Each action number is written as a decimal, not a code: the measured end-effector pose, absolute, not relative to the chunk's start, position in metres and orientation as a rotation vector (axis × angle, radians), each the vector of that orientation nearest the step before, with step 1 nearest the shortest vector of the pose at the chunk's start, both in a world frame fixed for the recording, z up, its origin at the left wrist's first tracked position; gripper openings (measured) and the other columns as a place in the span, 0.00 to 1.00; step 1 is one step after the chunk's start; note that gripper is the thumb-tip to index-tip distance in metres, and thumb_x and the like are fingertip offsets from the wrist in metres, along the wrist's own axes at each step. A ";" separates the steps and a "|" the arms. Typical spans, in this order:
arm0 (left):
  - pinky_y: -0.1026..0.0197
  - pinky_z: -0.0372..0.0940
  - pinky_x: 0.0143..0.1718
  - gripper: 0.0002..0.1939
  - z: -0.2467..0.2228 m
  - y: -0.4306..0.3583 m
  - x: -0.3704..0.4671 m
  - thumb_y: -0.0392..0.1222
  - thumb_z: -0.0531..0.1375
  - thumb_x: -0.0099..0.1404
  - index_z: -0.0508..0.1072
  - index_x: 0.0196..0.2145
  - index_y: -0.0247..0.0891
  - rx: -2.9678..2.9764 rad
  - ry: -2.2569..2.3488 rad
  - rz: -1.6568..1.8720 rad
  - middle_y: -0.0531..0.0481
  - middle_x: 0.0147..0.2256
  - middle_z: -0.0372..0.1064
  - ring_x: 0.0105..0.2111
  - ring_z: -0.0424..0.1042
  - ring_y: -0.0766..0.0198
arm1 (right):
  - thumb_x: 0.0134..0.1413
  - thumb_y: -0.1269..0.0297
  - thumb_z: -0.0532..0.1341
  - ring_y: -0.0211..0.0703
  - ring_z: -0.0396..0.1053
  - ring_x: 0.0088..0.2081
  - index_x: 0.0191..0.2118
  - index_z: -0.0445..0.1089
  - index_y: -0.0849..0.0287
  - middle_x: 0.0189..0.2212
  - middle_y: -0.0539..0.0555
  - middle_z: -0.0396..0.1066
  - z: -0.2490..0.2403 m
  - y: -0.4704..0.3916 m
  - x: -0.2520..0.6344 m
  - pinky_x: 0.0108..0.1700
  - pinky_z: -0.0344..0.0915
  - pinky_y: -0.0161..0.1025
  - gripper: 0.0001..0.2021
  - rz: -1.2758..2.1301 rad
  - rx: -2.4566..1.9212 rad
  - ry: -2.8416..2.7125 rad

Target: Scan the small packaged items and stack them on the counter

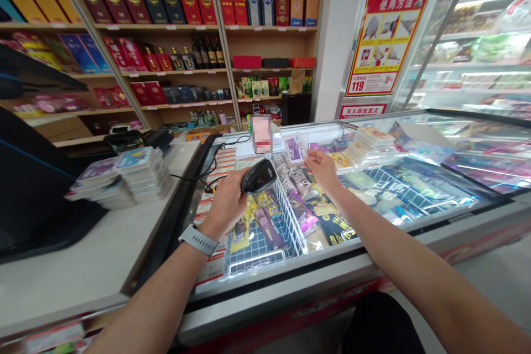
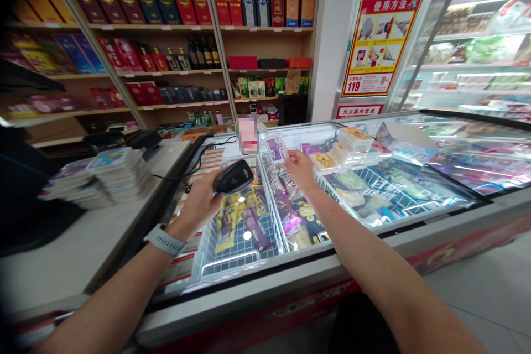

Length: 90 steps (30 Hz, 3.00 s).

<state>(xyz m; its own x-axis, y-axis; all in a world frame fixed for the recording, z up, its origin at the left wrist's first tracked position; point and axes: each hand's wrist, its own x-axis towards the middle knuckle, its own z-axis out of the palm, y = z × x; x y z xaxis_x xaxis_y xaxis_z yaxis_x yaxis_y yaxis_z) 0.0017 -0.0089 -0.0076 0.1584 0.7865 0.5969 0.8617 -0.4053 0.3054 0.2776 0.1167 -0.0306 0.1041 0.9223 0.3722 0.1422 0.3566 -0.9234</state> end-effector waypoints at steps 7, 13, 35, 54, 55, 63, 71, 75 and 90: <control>0.45 0.63 0.60 0.32 -0.008 -0.010 0.004 0.28 0.54 0.60 0.68 0.62 0.39 -2.335 -1.658 -1.035 0.42 0.58 0.74 0.58 0.72 0.49 | 0.48 0.50 0.65 0.43 0.77 0.33 0.46 0.74 0.59 0.34 0.54 0.78 -0.027 0.116 0.279 0.26 0.70 0.34 0.22 0.778 -1.111 -1.351; 0.44 0.64 0.60 0.32 -0.008 -0.010 0.004 0.27 0.54 0.59 0.68 0.61 0.38 -2.324 -1.667 -1.013 0.41 0.57 0.74 0.57 0.72 0.48 | 0.49 0.50 0.64 0.43 0.77 0.33 0.47 0.74 0.58 0.34 0.54 0.78 -0.024 0.114 0.279 0.26 0.69 0.33 0.22 0.770 -1.137 -1.361; 0.45 0.64 0.60 0.33 -0.009 -0.008 0.004 0.27 0.54 0.58 0.68 0.61 0.38 -2.304 -1.674 -1.027 0.42 0.57 0.74 0.58 0.72 0.48 | 0.49 0.54 0.63 0.42 0.76 0.32 0.46 0.75 0.59 0.35 0.54 0.78 -0.025 0.112 0.279 0.25 0.69 0.33 0.20 0.762 -1.116 -1.360; 0.43 0.64 0.60 0.32 -0.006 -0.010 0.004 0.28 0.55 0.59 0.69 0.61 0.38 -2.310 -1.663 -1.072 0.42 0.54 0.76 0.55 0.73 0.48 | 0.50 0.58 0.64 0.41 0.76 0.31 0.47 0.75 0.60 0.32 0.53 0.77 -0.027 0.113 0.278 0.24 0.68 0.31 0.18 0.771 -1.136 -1.330; 0.43 0.64 0.60 0.32 -0.006 -0.010 0.004 0.28 0.55 0.59 0.69 0.61 0.38 -2.315 -1.660 -1.073 0.42 0.54 0.76 0.55 0.74 0.48 | 0.50 0.58 0.64 0.41 0.76 0.31 0.47 0.75 0.60 0.33 0.53 0.77 -0.026 0.113 0.278 0.25 0.68 0.31 0.18 0.773 -1.141 -1.331; 0.43 0.64 0.60 0.32 -0.007 -0.009 0.004 0.27 0.54 0.58 0.69 0.60 0.38 -2.316 -1.657 -1.077 0.42 0.53 0.76 0.54 0.74 0.49 | 0.51 0.60 0.64 0.41 0.77 0.31 0.47 0.75 0.59 0.33 0.53 0.78 -0.026 0.112 0.278 0.25 0.69 0.31 0.17 0.781 -1.150 -1.337; 0.43 0.64 0.59 0.32 -0.006 -0.009 0.005 0.27 0.54 0.58 0.69 0.60 0.37 -2.316 -1.662 -1.056 0.41 0.54 0.76 0.55 0.73 0.48 | 0.53 0.62 0.63 0.40 0.77 0.30 0.47 0.75 0.60 0.33 0.52 0.77 -0.023 0.111 0.278 0.24 0.68 0.30 0.16 0.787 -1.152 -1.333; 0.43 0.64 0.59 0.33 -0.006 -0.009 0.005 0.27 0.54 0.57 0.69 0.60 0.37 -2.316 -1.676 -1.049 0.41 0.55 0.76 0.56 0.73 0.48 | 0.54 0.62 0.63 0.40 0.77 0.31 0.46 0.75 0.59 0.33 0.52 0.77 -0.024 0.112 0.277 0.24 0.68 0.30 0.15 0.777 -1.172 -1.342; 0.43 0.65 0.59 0.30 -0.006 -0.010 0.006 0.28 0.54 0.59 0.70 0.59 0.36 -2.272 -1.709 -1.023 0.40 0.53 0.76 0.55 0.73 0.47 | 0.53 0.62 0.62 0.40 0.78 0.32 0.46 0.76 0.59 0.34 0.53 0.79 -0.026 0.112 0.277 0.24 0.68 0.29 0.15 0.759 -1.148 -1.353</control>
